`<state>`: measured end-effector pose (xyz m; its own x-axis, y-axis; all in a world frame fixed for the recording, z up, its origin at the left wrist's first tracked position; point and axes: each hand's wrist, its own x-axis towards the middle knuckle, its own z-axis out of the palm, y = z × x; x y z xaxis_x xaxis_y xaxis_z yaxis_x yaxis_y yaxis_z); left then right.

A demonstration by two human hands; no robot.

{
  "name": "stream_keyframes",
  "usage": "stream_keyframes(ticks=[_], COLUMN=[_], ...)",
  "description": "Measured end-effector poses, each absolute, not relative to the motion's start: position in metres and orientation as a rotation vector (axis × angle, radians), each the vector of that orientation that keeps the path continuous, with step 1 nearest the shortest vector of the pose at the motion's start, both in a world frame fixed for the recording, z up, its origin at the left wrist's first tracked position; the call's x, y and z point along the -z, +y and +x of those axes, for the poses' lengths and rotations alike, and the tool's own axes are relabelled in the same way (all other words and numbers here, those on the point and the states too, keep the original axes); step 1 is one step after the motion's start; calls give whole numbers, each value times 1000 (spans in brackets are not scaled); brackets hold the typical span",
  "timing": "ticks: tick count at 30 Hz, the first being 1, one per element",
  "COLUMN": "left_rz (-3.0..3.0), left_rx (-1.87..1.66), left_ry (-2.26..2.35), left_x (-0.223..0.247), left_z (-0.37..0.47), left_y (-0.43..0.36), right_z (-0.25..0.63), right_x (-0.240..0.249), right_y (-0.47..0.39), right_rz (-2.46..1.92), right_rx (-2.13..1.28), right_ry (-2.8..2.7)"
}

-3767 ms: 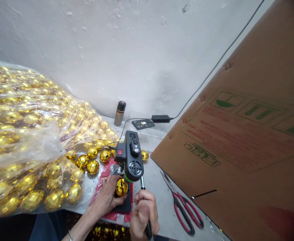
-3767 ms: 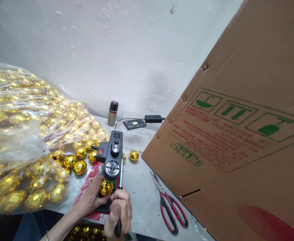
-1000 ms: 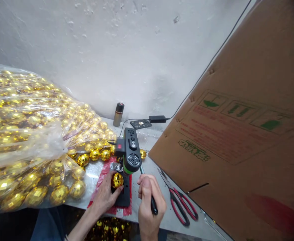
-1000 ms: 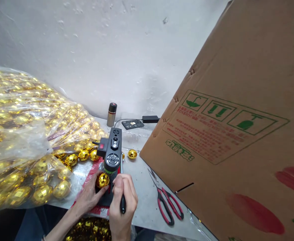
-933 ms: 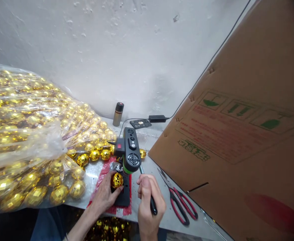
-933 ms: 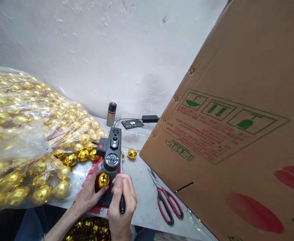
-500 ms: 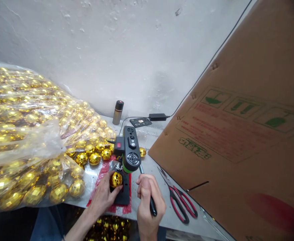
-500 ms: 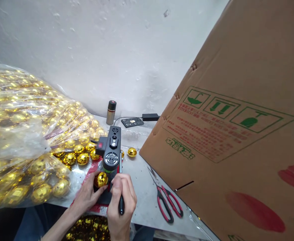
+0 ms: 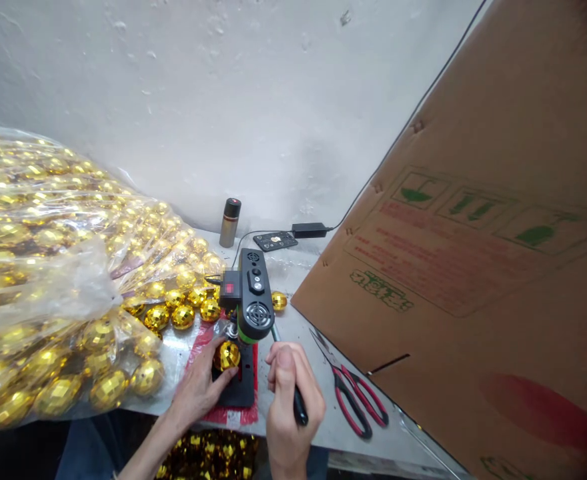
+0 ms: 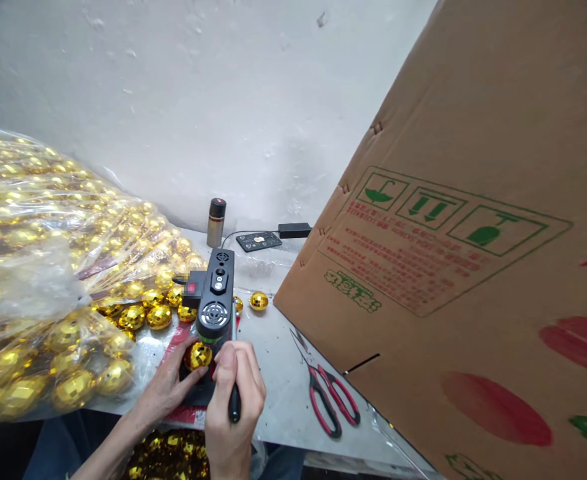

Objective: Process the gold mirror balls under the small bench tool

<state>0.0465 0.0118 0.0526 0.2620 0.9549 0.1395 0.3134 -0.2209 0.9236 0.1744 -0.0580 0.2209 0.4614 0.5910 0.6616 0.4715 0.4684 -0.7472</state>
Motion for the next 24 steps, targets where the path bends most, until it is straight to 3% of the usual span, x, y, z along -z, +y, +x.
stream_keyframes(ticks=[6, 14, 24], left_rz=[1895, 2044, 2022], left_rx=[-1033, -814, -763], left_ry=[1092, 1165, 1185], left_x=[-52, -60, -62], left_z=[59, 58, 58], left_y=[8, 17, 16], right_z=[176, 182, 183], right_x=[-217, -209, -151], right_y=[-60, -63, -59], right_rz=[-1143, -1130, -1096], right_rx=[-103, -51, 109], right_ry=[-1186, -1285, -1291])
